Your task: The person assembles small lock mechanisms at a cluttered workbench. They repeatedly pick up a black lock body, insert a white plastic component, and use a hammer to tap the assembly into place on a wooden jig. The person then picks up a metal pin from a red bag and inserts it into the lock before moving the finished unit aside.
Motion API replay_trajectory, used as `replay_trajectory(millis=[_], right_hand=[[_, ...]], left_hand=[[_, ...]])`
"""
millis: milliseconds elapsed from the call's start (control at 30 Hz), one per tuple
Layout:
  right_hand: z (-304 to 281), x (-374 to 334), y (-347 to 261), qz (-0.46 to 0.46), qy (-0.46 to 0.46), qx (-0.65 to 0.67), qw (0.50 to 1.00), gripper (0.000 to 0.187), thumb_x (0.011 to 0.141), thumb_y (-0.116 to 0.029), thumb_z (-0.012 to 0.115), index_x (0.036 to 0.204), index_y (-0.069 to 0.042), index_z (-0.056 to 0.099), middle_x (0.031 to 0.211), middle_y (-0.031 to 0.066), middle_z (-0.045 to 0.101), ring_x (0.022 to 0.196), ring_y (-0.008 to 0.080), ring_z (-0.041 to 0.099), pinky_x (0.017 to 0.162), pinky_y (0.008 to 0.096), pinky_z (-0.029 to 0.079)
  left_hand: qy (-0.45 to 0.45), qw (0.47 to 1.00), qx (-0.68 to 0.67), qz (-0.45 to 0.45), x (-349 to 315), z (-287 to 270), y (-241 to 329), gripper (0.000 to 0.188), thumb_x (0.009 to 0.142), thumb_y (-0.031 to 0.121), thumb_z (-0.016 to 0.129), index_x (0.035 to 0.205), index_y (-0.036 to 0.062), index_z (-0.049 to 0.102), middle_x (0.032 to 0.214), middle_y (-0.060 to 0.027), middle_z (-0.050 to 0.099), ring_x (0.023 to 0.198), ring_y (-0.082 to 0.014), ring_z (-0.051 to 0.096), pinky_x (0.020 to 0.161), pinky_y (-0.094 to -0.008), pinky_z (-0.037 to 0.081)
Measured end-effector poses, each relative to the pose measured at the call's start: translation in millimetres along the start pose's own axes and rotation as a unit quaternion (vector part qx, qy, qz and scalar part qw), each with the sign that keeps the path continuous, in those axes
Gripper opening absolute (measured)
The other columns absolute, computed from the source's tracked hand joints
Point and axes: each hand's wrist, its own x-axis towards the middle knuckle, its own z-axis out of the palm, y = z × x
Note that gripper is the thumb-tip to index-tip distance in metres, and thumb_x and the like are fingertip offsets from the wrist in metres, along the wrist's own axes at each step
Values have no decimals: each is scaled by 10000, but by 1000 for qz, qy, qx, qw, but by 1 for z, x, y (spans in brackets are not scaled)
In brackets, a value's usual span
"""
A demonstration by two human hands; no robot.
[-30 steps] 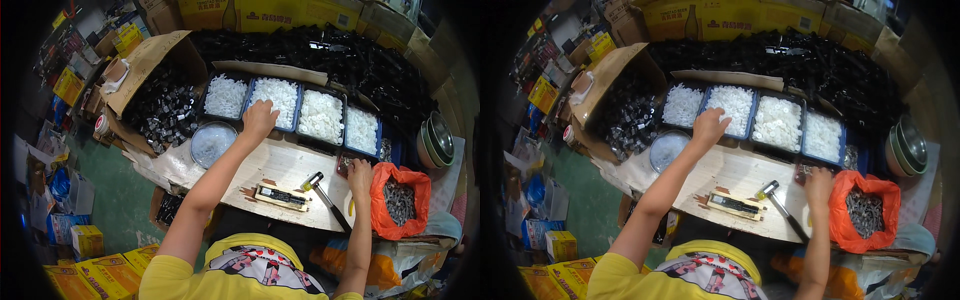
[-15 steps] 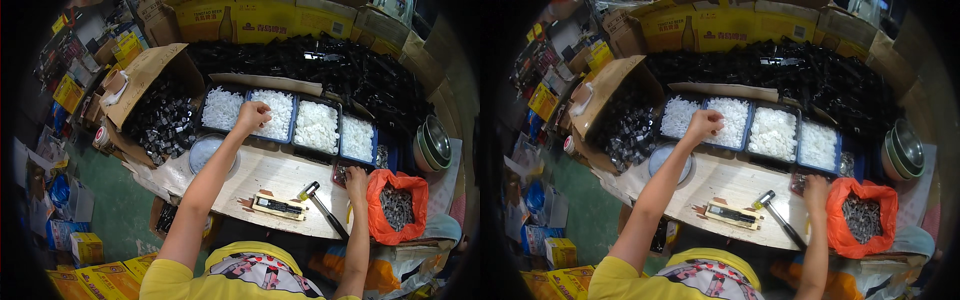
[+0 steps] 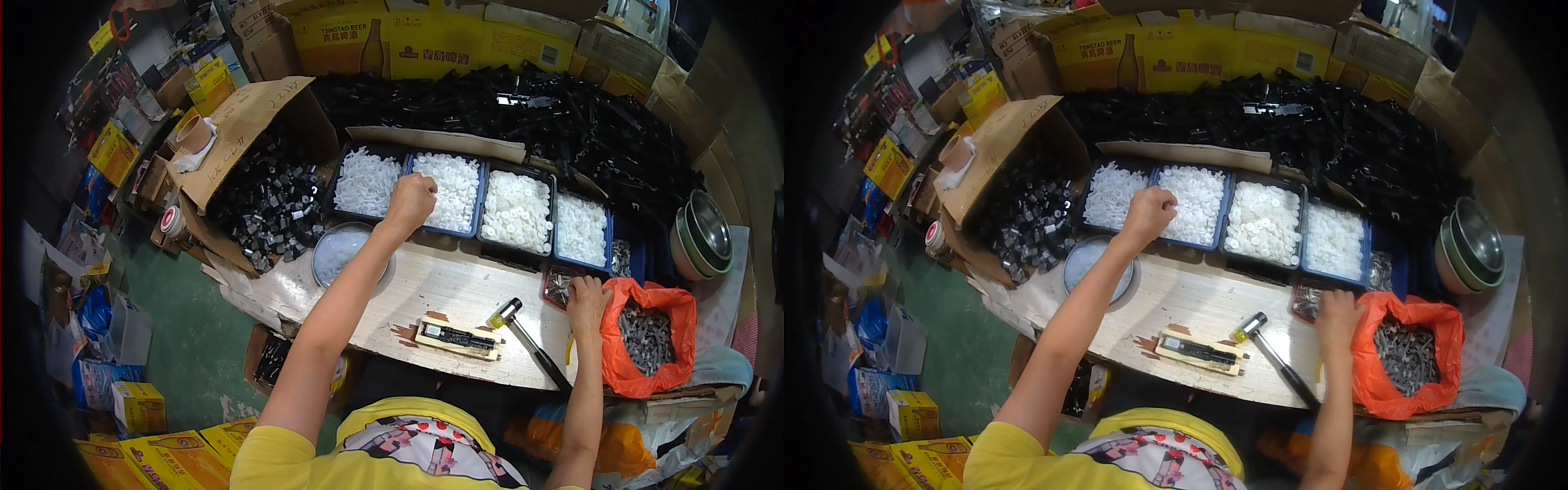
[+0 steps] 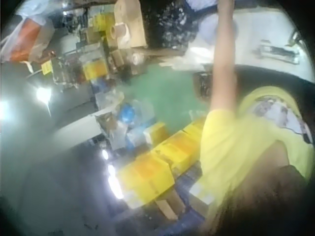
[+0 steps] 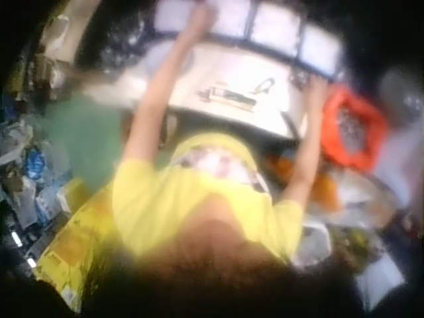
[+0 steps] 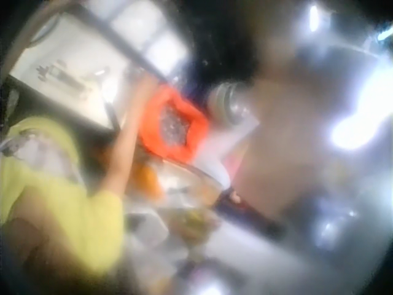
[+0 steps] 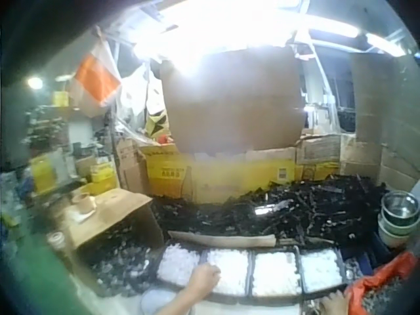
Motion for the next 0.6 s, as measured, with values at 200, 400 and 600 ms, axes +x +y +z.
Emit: replay_trajectory(millis=[200,400,600], right_hand=[[-26,4,-32,-1,15,283,959,65,718,-55,632,774,-66,601,738,59,559,754,221,526,699,349,339],[-67,4,-113,-121,42,389,913,90,682,-10,660,721,-44,586,688,33,563,677,191,521,667,308,337],[-66,1,-141,-195,17,382,903,116,683,-24,665,747,-80,587,699,1,554,662,164,486,677,324,297]], left_hand=[[-98,827,-443,-331,-20,-42,54,149,796,96,647,864,-37,647,671,-61,596,571,-121,558,474,-225,425],[-114,579,-689,-420,-108,-35,100,162,850,46,575,971,-59,599,802,-104,615,644,-158,596,534,-283,503],[-111,525,-726,-430,-143,-35,111,155,845,33,570,976,-44,603,788,-116,619,665,-186,615,585,-312,523]])
